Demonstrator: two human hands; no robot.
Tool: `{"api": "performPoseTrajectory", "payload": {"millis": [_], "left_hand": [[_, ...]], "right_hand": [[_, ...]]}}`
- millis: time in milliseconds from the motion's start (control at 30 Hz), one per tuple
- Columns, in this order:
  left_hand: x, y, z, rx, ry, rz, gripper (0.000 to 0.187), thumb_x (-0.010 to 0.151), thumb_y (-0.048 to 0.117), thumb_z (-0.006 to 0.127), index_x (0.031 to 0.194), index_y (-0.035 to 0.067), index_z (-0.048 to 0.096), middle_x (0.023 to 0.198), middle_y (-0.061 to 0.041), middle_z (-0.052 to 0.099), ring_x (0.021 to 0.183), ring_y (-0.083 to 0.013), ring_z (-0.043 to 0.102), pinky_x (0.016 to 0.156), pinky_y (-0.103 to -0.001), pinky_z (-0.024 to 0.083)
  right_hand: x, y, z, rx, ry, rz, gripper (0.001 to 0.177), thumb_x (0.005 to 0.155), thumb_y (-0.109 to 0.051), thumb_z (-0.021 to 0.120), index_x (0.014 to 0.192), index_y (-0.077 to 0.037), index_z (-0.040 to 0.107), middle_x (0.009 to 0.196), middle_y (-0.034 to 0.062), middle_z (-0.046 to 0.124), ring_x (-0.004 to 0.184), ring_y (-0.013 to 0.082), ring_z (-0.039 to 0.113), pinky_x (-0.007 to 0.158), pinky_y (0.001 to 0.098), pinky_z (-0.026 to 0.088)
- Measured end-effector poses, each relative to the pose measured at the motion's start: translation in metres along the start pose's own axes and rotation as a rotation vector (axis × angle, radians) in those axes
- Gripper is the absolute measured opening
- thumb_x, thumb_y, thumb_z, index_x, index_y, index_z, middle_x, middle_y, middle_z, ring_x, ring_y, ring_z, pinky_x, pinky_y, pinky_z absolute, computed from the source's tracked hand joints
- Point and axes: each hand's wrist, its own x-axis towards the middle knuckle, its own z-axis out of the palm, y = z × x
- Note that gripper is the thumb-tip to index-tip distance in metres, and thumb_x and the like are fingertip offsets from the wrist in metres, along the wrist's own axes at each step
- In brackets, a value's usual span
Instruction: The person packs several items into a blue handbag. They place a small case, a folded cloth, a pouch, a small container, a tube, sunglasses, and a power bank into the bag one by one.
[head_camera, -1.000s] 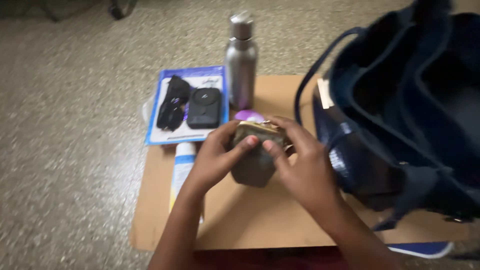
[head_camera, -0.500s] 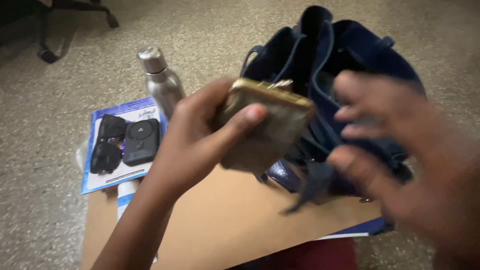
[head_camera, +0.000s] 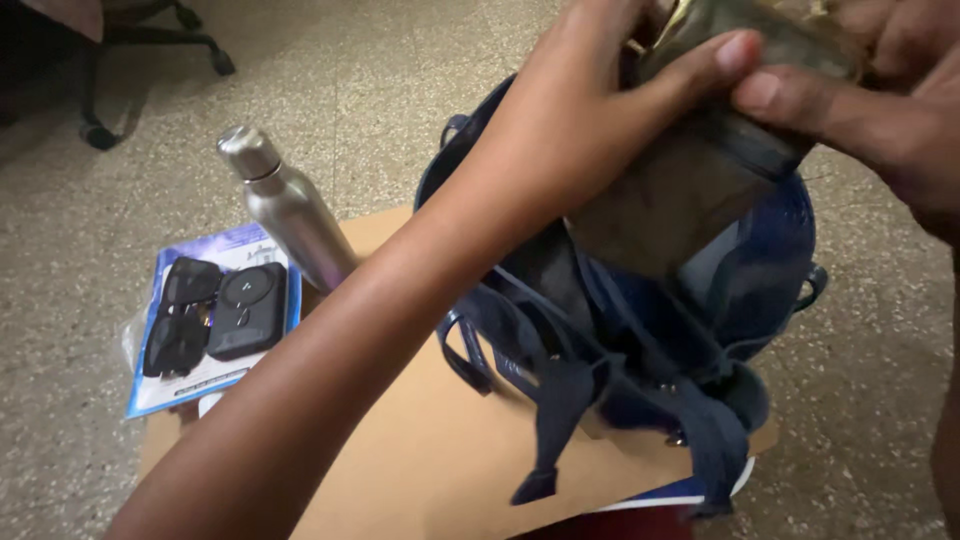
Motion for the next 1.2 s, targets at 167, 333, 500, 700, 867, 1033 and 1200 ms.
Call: {"api": "performPoseTrajectory", "payload": {"millis": [167, 333, 500, 700, 867, 1033, 1200], "left_hand": [[-0.021, -0.013, -0.016, 0.042, -0.302, 0.055, 0.074, 0.096, 0.037, 0.076, 0.151, 0.001, 0.041, 0.128, -0.02, 0.064, 0.117, -0.0308, 0.067, 0.099, -0.04, 0.055], [-0.034, -0.017, -0.031, 0.349, -0.653, 0.012, 0.088, 0.074, 0.034, 0.088, 0.147, 0.003, 0.05, 0.13, -0.019, 0.063, 0.128, -0.0392, 0.053, 0.106, -0.054, 0.039], [-0.044, -0.02, -0.018, 0.46, -0.695, 0.241, 0.046, 0.068, 0.011, 0.077, 0.114, 0.014, 0.075, 0.125, -0.01, 0.068, 0.132, -0.035, 0.051, 0.11, -0.061, 0.032], [-0.041, -0.02, -0.015, 0.461, -0.721, 0.282, 0.033, 0.063, 0.005, 0.071, 0.095, 0.007, 0.075, 0.105, -0.009, 0.07, 0.123, -0.032, 0.056, 0.114, -0.064, 0.029], [-0.041, -0.018, -0.022, 0.437, -0.696, 0.296, 0.029, 0.066, -0.002, 0.064, 0.092, 0.008, 0.073, 0.097, -0.007, 0.068, 0.118, -0.0286, 0.059, 0.118, -0.064, 0.029], [-0.045, -0.018, -0.024, 0.433, -0.661, 0.348, 0.024, 0.075, 0.001, 0.065, 0.097, 0.008, 0.071, 0.097, -0.006, 0.067, 0.115, -0.0283, 0.06, 0.118, -0.065, 0.029], [-0.047, -0.019, -0.024, 0.456, -0.602, 0.379, 0.023, 0.077, 0.003, 0.065, 0.099, 0.008, 0.071, 0.1, -0.005, 0.068, 0.115, -0.0274, 0.062, 0.118, -0.066, 0.029]], "right_hand": [[0.002, 0.024, 0.002, -0.115, -0.009, 0.058, 0.034, 0.098, -0.014, 0.067, 0.127, 0.002, 0.062, 0.101, 0.0242, 0.073, 0.09, 0.0278, 0.076, 0.073, 0.036, 0.061], [0.009, 0.034, 0.002, -0.169, 0.019, 0.097, 0.048, 0.097, -0.008, 0.068, 0.142, 0.0, 0.055, 0.101, 0.0264, 0.073, 0.091, 0.0295, 0.077, 0.072, 0.0371, 0.06], [0.015, 0.032, 0.007, -0.394, -0.003, 0.385, 0.046, 0.1, -0.017, 0.065, 0.145, -0.011, 0.058, 0.093, 0.023, 0.074, 0.075, 0.0307, 0.078, 0.054, 0.0418, 0.057], [0.025, 0.049, 0.044, -0.446, -0.419, 0.425, 0.045, 0.087, -0.025, 0.074, 0.129, -0.013, 0.062, 0.096, 0.0149, 0.077, 0.075, 0.0241, 0.077, 0.065, 0.0367, 0.059], [0.036, 0.082, 0.074, -0.276, -0.799, 0.583, 0.038, 0.085, -0.015, 0.072, 0.118, -0.002, 0.059, 0.088, 0.0178, 0.08, 0.071, 0.0279, 0.079, 0.062, 0.0386, 0.061], [0.051, 0.107, 0.091, -0.021, -1.032, 0.727, 0.03, 0.082, -0.011, 0.074, 0.107, 0.006, 0.074, 0.092, 0.0161, 0.077, 0.072, 0.0243, 0.077, 0.057, 0.0355, 0.067], [0.051, 0.112, 0.101, -0.161, -1.034, 0.754, 0.027, 0.084, -0.009, 0.071, 0.107, 0.005, 0.074, 0.096, 0.0196, 0.08, 0.072, 0.0289, 0.08, 0.059, 0.0359, 0.067]]}}
